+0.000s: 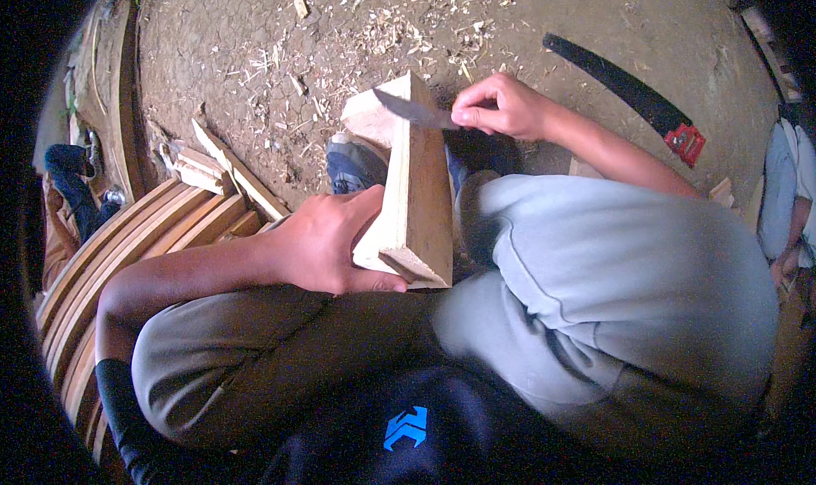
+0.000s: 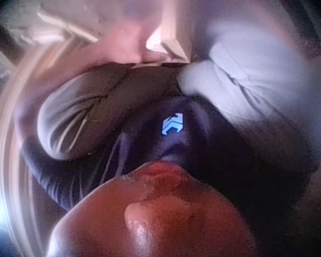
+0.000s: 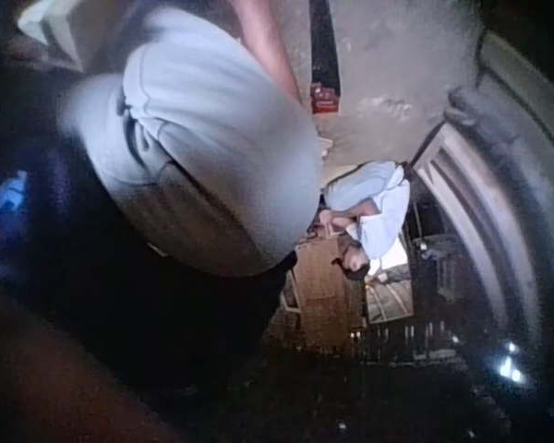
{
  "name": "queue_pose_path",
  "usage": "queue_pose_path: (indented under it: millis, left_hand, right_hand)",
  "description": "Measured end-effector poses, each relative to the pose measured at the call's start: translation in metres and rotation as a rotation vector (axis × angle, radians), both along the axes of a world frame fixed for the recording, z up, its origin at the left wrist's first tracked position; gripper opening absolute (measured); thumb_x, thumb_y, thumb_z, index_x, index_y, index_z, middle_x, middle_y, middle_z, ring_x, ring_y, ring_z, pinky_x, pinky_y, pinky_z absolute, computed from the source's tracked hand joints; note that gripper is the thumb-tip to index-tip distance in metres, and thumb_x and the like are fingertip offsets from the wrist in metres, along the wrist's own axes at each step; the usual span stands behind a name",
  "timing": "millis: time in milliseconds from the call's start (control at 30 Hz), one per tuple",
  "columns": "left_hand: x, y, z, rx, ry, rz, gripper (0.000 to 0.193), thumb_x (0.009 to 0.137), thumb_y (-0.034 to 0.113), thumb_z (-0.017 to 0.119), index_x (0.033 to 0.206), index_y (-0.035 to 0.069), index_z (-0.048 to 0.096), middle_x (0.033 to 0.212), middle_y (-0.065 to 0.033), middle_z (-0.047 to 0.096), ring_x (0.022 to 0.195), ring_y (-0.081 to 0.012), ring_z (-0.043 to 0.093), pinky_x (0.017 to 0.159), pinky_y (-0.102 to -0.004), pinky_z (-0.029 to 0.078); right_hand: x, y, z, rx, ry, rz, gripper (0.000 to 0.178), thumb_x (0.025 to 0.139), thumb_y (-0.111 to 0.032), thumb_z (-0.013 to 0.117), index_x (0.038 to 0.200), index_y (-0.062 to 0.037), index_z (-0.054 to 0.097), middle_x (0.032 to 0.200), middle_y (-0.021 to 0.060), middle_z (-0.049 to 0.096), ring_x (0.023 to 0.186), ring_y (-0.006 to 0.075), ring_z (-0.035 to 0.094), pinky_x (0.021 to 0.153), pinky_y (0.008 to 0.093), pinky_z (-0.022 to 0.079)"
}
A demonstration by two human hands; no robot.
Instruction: The person sits cross-legged on the floor and uses a chisel to carve a rectangular wooden block held between their legs. They repeatedly strike the chisel with a mallet to remove wood shavings and shape the block.
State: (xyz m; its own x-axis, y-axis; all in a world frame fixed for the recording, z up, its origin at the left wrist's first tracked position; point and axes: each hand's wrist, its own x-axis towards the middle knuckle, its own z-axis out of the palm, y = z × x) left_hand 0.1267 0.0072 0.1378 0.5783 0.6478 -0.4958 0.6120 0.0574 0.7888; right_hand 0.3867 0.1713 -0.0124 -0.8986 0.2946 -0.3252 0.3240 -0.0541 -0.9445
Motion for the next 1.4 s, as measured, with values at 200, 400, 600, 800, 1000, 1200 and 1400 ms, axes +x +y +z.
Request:
queue_pose_path:
  millis: [200, 400, 600, 800, 1000, 1200, 1400]
  left_hand:
    - [0.003, 0.000, -0.002, 0.036, -0.024, 0.011, 0.067, 0.078, 0.052, 0.083, 0.098, -0.001, 0.049, 0.089, -0.0248, 0.065, 0.085, -0.0454, 0.067, 0.072, -0.0501, 0.054]
    - [0.000, 0.001, -0.001, 0.034, 0.021, -0.008, 0.068, 0.077, 0.054, 0.083, 0.102, -0.001, 0.051, 0.088, -0.0240, 0.066, 0.083, -0.0452, 0.068, 0.072, -0.0498, 0.055]
    - [0.000, 0.001, -0.002, 0.020, 0.036, -0.026, 0.072, 0.076, 0.053, 0.086, 0.111, -0.001, 0.053, 0.093, -0.0241, 0.067, 0.084, -0.0439, 0.070, 0.074, -0.0493, 0.057]
    - [0.001, -0.001, -0.001, -0.011, 0.029, -0.013, 0.073, 0.076, 0.052, 0.086, 0.114, -0.001, 0.053, 0.095, -0.0246, 0.068, 0.085, -0.0444, 0.070, 0.074, -0.0498, 0.057]
    - [0.003, 0.001, -0.001, 0.012, 0.014, -0.010, 0.071, 0.078, 0.054, 0.083, 0.110, -0.001, 0.051, 0.092, -0.0250, 0.067, 0.084, -0.0450, 0.069, 0.073, -0.0508, 0.056]
    - [0.001, -0.002, -0.001, 0.004, 0.010, -0.012, 0.073, 0.077, 0.052, 0.085, 0.116, -0.001, 0.053, 0.093, -0.0248, 0.068, 0.084, -0.0446, 0.070, 0.073, -0.0502, 0.057]
    - [0.001, -0.002, -0.002, 0.026, 0.010, -0.015, 0.073, 0.076, 0.050, 0.086, 0.115, -0.001, 0.052, 0.091, -0.0239, 0.068, 0.082, -0.0445, 0.070, 0.072, -0.0498, 0.057]
  right_hand:
    - [0.009, -0.007, -0.004, 0.145, 0.044, -0.101, 0.024, 0.097, -0.019, 0.069, 0.091, 0.0041, 0.072, 0.075, 0.0049, 0.068, 0.066, 0.0091, 0.059, 0.063, 0.0289, 0.048]
    - [0.011, -0.007, 0.001, 0.222, 0.096, -0.102, 0.021, 0.095, -0.016, 0.070, 0.093, 0.0044, 0.074, 0.078, 0.0083, 0.072, 0.070, 0.0121, 0.065, 0.066, 0.0323, 0.051]
    - [0.010, 0.011, 0.015, 0.147, 0.024, 0.111, 0.030, 0.096, -0.031, 0.070, 0.101, -0.0026, 0.077, 0.086, 0.0120, 0.076, 0.081, 0.0157, 0.071, 0.077, 0.0332, 0.054]
    - [0.002, 0.011, 0.008, 0.151, -0.155, -0.064, 0.026, 0.095, -0.027, 0.071, 0.095, -0.0017, 0.078, 0.070, 0.0042, 0.069, 0.062, 0.0102, 0.061, 0.061, 0.0311, 0.049]
    - [-0.005, 0.019, 0.028, 0.076, -0.190, 0.040, 0.023, 0.097, -0.021, 0.069, 0.092, 0.0013, 0.076, 0.070, 0.0029, 0.067, 0.062, 0.0092, 0.058, 0.060, 0.0286, 0.048]
    - [-0.005, 0.025, 0.035, 0.092, -0.144, 0.149, 0.025, 0.093, -0.026, 0.072, 0.096, -0.0021, 0.078, 0.077, 0.0067, 0.074, 0.069, 0.0130, 0.063, 0.068, 0.0330, 0.050]
    - [-0.004, 0.028, 0.034, 0.089, -0.099, 0.155, 0.024, 0.095, -0.021, 0.069, 0.091, 0.0013, 0.076, 0.073, 0.0032, 0.068, 0.063, 0.0084, 0.058, 0.059, 0.0283, 0.047]
